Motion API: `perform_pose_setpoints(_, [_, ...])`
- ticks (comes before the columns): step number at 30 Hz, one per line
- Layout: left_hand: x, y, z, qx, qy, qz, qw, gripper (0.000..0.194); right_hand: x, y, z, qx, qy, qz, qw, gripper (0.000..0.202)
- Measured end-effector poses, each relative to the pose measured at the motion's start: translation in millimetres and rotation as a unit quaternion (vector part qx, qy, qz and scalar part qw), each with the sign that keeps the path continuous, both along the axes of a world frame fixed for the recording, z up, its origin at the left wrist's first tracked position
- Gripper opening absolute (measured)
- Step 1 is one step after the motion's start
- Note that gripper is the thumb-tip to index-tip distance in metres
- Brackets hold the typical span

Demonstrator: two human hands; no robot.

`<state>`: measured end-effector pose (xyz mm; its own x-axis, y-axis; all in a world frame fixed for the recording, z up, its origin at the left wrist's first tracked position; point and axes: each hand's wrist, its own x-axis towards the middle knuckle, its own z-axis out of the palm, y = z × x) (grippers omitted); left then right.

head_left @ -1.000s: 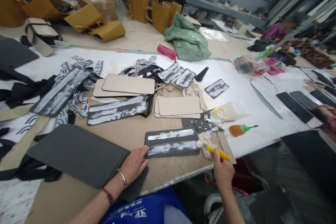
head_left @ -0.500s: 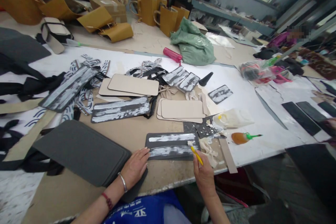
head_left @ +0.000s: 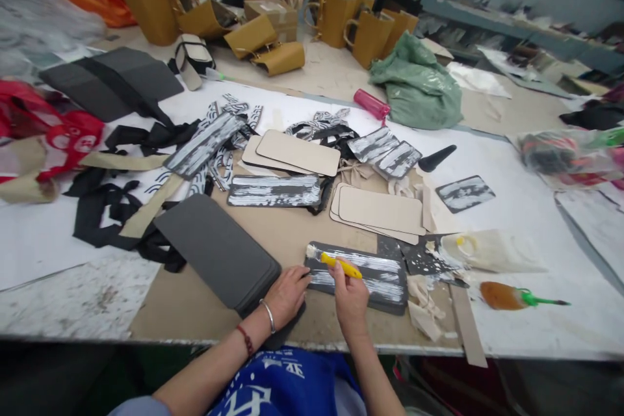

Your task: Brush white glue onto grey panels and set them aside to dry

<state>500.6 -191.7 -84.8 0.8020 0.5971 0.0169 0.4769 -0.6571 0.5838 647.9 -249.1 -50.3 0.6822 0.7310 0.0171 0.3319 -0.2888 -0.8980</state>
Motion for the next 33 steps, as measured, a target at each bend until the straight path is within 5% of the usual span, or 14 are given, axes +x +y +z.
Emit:
perform_pose_setpoints(8, [-1.0,-0.1,-6.3,-0.023,-0.019,0.008,1.0,0.035,39.1,-29.0,10.7,-0.074,-0.117,-0.099,0.986,0.048])
perform_pose_setpoints(16, [-7.8,0.8,-17.2,-0.015,-0.054,0.013,0.998,0.037,-6.5,-21.4,1.6,-0.058,0.032,-0.009,0.998,0.042])
perform_pose_setpoints(26, [-6.1,0.4,-25.6,0.083,-0.06,0.023,0.994,0.025,102.7,-79.6,15.2,-0.068,-0.287,-0.13,0.947,0.042])
perform_pose_setpoints(33, [5.4,0.3,-18.9,0.084,-0.082,0.049,0.992,0.018,116.3,-90.5,-0.5,-0.062,-0.358,-0.016,0.931,0.036])
